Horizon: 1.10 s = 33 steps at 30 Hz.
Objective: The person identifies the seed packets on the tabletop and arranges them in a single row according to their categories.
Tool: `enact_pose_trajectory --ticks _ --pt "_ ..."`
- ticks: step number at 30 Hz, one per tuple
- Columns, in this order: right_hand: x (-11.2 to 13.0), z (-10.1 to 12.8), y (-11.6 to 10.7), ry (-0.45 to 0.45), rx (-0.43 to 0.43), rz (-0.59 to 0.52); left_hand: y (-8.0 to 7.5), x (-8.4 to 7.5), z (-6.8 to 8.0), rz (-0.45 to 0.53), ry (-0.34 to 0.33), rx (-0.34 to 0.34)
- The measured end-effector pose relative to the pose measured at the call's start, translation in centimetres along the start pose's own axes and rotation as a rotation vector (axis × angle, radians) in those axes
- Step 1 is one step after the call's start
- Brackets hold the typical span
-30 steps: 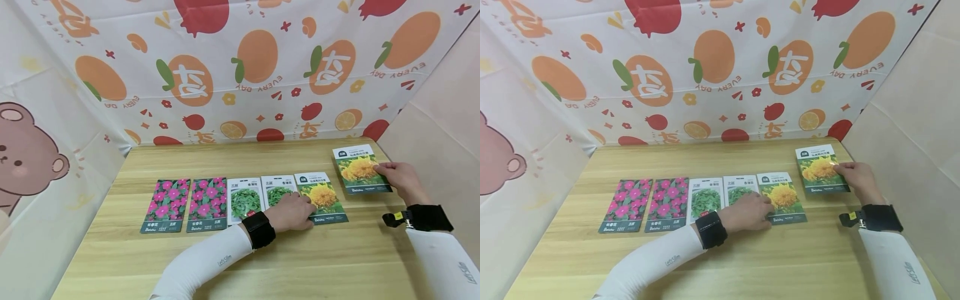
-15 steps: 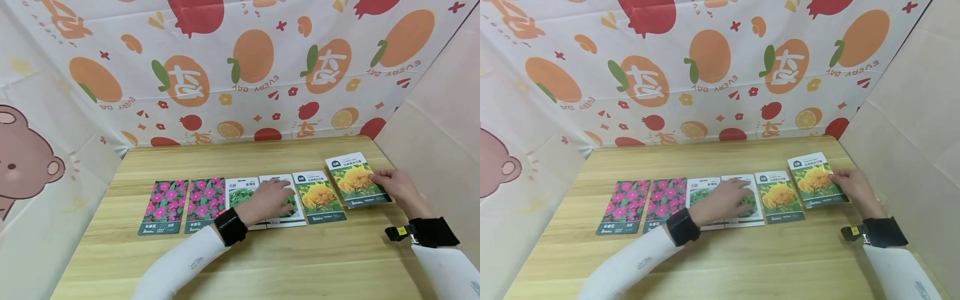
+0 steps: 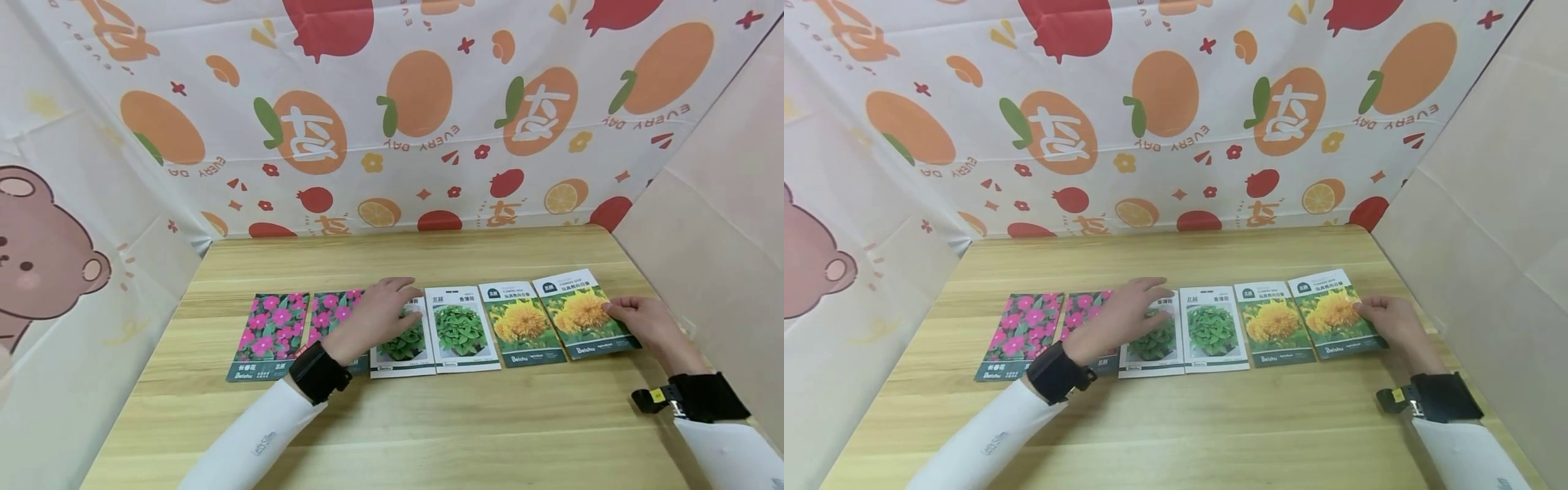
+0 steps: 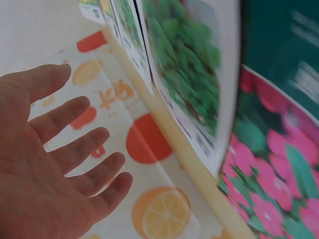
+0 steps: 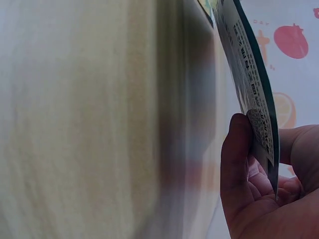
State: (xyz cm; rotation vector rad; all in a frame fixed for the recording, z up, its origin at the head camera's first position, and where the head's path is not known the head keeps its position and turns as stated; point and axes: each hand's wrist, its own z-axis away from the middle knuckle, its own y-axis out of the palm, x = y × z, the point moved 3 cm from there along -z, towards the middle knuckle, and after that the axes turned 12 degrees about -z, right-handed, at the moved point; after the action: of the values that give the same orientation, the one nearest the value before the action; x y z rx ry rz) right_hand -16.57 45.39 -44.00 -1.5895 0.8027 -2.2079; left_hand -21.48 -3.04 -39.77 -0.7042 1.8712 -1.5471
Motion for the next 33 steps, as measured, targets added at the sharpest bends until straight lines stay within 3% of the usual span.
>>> enact_pose_trajectory --ticks 5,11,17,24,33 --pt "-0.2 0.0 0.2 -0.038 -0.018 0.018 -0.2 1.7 1.2 0.021 -0.075 0.0" --pt "0.5 0.2 0.2 -0.116 -0.078 0.137 -0.2 3.0 2.0 0.029 -0.127 -0.015" --pt "1.1 0.3 0.4 -0.127 -0.067 0.223 -0.5 3.6 2.3 0.045 -0.139 -0.055" --pt "1.0 0.1 0.7 -0.174 -0.053 0.261 -0.7 4.1 2.7 0.001 -0.144 -0.071" --pt "0.6 -0.2 0.8 -0.193 -0.048 0.315 -0.8 4.7 3.3 0.016 -0.154 -0.088"
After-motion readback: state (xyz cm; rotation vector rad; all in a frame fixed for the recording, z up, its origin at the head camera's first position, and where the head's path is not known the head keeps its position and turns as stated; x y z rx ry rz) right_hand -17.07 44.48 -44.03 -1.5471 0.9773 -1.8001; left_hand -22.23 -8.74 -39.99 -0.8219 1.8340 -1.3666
